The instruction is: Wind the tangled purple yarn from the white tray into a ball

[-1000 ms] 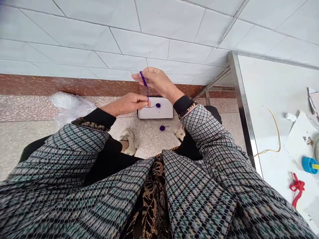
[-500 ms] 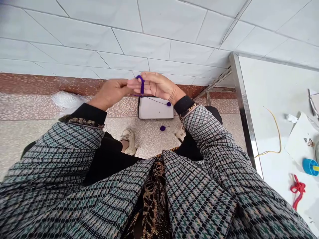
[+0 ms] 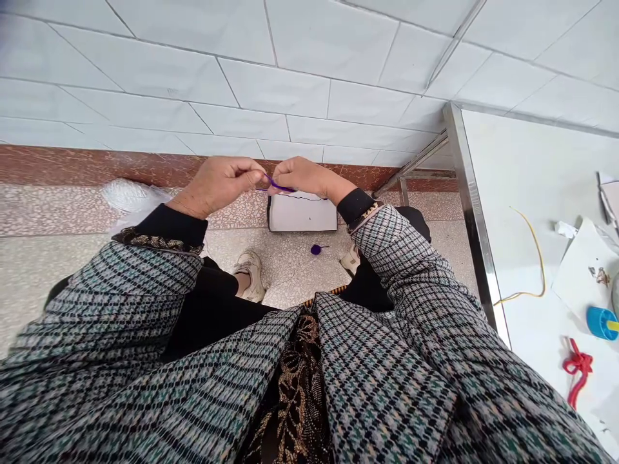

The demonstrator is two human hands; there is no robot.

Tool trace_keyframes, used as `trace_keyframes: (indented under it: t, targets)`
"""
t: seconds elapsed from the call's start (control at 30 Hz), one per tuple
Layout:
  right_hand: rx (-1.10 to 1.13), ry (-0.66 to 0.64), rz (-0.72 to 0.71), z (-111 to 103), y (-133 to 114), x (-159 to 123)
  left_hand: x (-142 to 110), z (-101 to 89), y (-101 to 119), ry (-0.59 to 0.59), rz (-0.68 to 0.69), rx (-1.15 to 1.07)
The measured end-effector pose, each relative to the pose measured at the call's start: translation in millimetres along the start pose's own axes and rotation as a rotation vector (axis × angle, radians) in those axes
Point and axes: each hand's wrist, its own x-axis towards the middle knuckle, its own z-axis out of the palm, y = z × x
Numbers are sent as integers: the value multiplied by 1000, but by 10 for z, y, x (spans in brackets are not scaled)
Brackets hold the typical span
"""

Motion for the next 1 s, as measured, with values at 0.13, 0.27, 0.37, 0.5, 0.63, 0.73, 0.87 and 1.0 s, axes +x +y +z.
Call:
trace_keyframes:
  t: [0.13, 0.27, 0.37, 0.5, 0.63, 0.73, 0.87, 1.0]
  targets:
    - [505, -127, -55, 5, -24, -41, 31, 90, 72, 101, -184, -410]
    - [745, -26, -119, -4, -35, -36, 42, 263, 222, 102, -342, -878]
    - [827, 40, -120, -5, -38, -2, 45, 326, 285, 154, -354, -1066]
    - [901, 92, -158, 16, -35, 63, 88, 366, 312, 194, -405, -1235]
    - [960, 118, -140, 48, -26, 149, 156, 432, 312, 184, -481, -1260]
    - [986, 148, -140, 77, -24, 221, 187, 506, 254, 234, -403, -1091]
    - [881, 215, -225, 93, -34, 297, 182, 597, 138, 288, -305, -682]
    - [160, 345, -197, 17, -9, 322, 144, 556, 107, 263, -236, -458]
